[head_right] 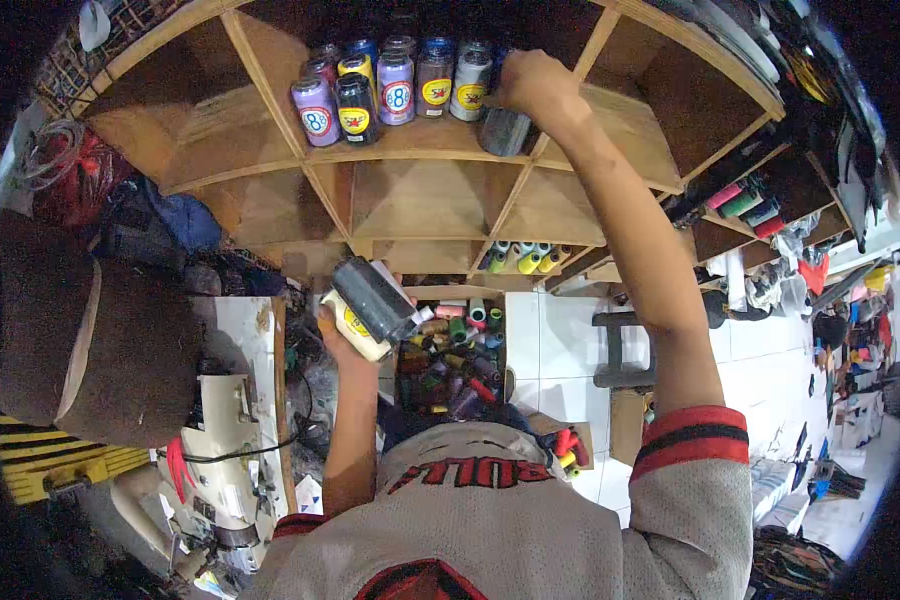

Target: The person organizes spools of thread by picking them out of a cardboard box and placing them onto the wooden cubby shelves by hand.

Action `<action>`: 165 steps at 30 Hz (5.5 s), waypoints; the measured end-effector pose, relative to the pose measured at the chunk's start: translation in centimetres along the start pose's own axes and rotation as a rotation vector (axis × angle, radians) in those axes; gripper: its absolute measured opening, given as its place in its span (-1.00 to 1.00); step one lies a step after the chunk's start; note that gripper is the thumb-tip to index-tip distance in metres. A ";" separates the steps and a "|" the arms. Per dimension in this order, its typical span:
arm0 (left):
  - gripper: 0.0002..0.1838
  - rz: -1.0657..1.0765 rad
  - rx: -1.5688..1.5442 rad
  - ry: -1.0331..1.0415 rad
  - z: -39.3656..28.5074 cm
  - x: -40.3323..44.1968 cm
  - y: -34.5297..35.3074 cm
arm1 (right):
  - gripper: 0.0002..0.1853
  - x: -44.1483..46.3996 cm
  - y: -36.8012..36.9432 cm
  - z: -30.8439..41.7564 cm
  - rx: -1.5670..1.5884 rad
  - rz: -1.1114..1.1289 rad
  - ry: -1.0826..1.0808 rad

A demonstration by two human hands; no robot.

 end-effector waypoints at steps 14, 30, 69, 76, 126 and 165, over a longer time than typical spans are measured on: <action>-0.11 -0.008 -0.014 -0.007 0.3 -0.2 0.7 | -0.70 -0.4 1.7 -0.8 -0.105 -0.144 -0.260; -0.09 -0.023 0.038 0.026 -0.4 -0.3 0.6 | -0.55 2.6 2.7 1.4 0.057 -0.119 -0.347; -0.40 -0.132 0.473 0.055 -0.6 0.7 5.8 | -0.15 -16.0 10.2 6.2 1.008 0.357 -0.005; -0.40 -0.197 0.530 0.076 -0.7 -0.1 4.6 | -0.30 -8.5 1.3 6.1 0.724 -0.140 -0.117; -0.55 -0.005 0.496 -0.258 2.7 0.5 8.1 | -0.51 -14.8 1.8 3.4 0.818 0.185 0.188; -0.50 -0.240 0.250 0.103 -1.1 1.9 2.9 | -0.28 -17.5 11.0 10.9 1.020 0.771 -0.015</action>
Point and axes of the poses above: each hand's wrist, its own x-axis towards the middle knuckle, its own y-axis out of the palm, z = x × y, the point moved 7 cm from there along x, towards the middle knuckle, and after that the axes turned 8 degrees about x, right-handed, at the moved point
